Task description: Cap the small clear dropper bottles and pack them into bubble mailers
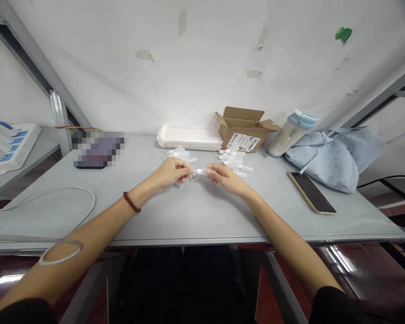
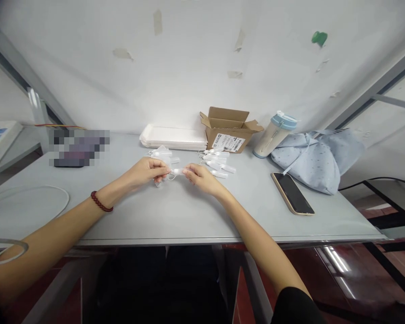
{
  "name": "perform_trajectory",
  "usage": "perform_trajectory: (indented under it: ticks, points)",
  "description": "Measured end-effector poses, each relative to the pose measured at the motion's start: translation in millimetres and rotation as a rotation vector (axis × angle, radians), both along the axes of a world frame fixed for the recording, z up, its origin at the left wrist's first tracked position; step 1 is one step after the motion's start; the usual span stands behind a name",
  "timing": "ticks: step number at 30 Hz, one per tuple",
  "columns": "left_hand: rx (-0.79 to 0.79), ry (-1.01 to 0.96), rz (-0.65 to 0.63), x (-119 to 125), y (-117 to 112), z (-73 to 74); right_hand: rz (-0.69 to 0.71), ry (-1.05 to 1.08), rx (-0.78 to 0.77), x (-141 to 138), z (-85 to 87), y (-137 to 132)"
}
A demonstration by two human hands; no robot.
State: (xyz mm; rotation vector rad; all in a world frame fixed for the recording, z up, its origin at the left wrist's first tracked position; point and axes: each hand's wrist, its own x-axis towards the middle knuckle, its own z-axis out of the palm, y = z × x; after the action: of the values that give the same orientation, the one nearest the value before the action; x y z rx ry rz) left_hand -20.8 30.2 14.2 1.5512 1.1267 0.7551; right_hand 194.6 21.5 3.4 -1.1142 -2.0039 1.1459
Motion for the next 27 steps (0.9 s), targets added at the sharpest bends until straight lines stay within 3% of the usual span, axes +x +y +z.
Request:
perform_trajectory:
  ticks: [7, 12, 15, 22, 27]
  points:
    - [0.033, -0.059, 0.072, -8.4, 4.9, 16.4, -0.129, 0.060, 0.040, 4.5, 2.8, 3.7]
    - [0.003, -0.156, 0.301, -29.7, 17.2, 24.7, -0.266, -0.207, 0.264, 30.7, 13.4, 12.1]
    - [-0.029, -0.145, 0.343, -39.2, 22.0, 27.3, -0.304, -0.380, 0.283, 47.0, 20.4, 14.6]
    - [0.027, 0.196, 0.347, -39.7, 27.7, 15.4, -0.371, -0.534, 0.214, 70.1, 17.4, 18.7]
    - [0.087, 0.240, 0.387, -39.5, 32.6, 7.1, -0.385, -0.585, 0.127, 78.6, 15.2, 23.5]
